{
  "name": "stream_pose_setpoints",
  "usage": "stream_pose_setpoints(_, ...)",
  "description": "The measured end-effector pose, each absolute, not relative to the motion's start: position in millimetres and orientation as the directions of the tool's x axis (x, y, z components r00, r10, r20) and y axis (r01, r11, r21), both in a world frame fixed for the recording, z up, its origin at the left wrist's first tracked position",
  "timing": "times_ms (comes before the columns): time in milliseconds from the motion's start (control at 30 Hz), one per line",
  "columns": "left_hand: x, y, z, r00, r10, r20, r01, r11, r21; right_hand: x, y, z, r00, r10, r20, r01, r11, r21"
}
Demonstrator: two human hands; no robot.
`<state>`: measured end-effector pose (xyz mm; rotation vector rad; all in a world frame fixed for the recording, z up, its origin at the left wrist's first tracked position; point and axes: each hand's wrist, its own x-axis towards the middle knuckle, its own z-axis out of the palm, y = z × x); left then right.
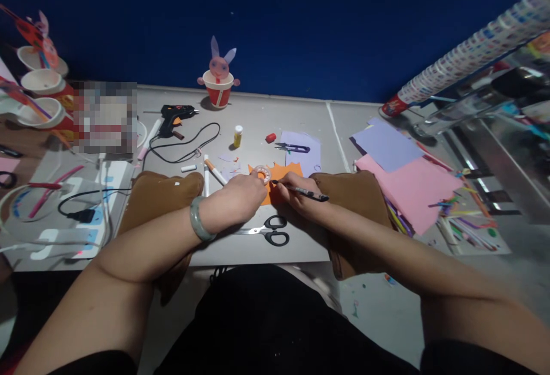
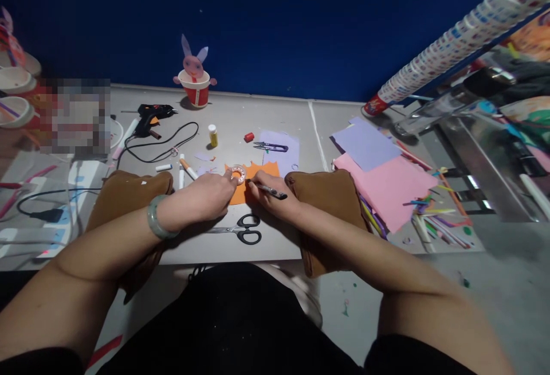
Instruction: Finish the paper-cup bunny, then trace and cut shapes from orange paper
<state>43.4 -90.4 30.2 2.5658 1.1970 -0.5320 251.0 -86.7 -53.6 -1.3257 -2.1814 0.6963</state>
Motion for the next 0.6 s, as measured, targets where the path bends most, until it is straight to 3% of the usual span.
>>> stream_pose_setpoints(333,40,-86,28,0.622,0.668,-0.408,0.749,-0.659,0.064,247,-96,-61,-0.451,0.870,0.200,0.623,0.468,-0.627)
stream_pose_setpoints(600,37,-86,24,0.629,0.685,-0.368,0.759,-0.643,0.100,244,-103,-57,-0.484,0.867,0.116,0.594,0.423,-0.684)
